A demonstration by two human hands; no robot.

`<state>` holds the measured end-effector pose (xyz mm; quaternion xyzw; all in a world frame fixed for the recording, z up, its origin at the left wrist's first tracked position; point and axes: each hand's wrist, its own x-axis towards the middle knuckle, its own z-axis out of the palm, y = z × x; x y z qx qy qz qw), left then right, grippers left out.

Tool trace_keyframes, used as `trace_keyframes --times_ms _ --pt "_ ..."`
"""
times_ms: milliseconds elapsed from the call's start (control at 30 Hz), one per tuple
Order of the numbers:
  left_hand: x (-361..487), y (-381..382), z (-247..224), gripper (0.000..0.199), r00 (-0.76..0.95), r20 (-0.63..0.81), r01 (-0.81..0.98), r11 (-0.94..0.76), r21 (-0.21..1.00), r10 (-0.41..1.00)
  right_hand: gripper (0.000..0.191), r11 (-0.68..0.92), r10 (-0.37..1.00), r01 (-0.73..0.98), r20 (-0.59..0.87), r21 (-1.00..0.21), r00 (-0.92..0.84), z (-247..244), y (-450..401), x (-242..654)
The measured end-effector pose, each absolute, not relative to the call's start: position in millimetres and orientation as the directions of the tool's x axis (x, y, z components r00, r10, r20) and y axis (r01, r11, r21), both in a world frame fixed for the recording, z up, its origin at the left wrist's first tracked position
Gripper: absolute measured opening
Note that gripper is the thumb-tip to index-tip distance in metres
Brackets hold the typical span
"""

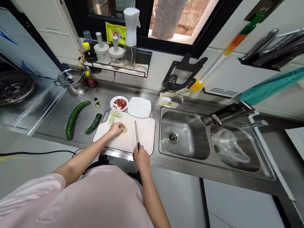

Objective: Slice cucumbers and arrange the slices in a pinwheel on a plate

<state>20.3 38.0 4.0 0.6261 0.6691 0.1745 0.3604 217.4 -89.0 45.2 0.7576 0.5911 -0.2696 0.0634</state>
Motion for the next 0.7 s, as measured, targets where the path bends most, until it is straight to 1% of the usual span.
trace_keyframes --times_ms 100,200,467,700 --pt "18.9 37.1 2.9 0.017 0.091 -0.236 0.716 0.101 0.691 0.968 0.044 -0.295 0.86 0.931 -0.483 -0.214 0.162 46.4 -88.6 216.8" --pt "18.3 37.8 2.1 0.02 0.096 -0.212 0.731 0.075 0.678 0.973 0.044 -0.303 0.853 0.931 -0.493 -0.203 0.17 48.4 -87.7 216.5" --pt "15.8 37.9 2.4 0.024 0.067 -0.1 0.813 0.004 0.582 0.993 0.042 -0.254 0.88 0.946 -0.453 -0.203 0.139 56.6 -91.4 216.8" --pt "16.7 42.2 -0.6 0.019 0.037 -0.126 0.828 0.04 0.559 0.991 0.04 -0.13 0.904 0.967 -0.428 -0.221 0.023 70.2 -107.8 209.7"
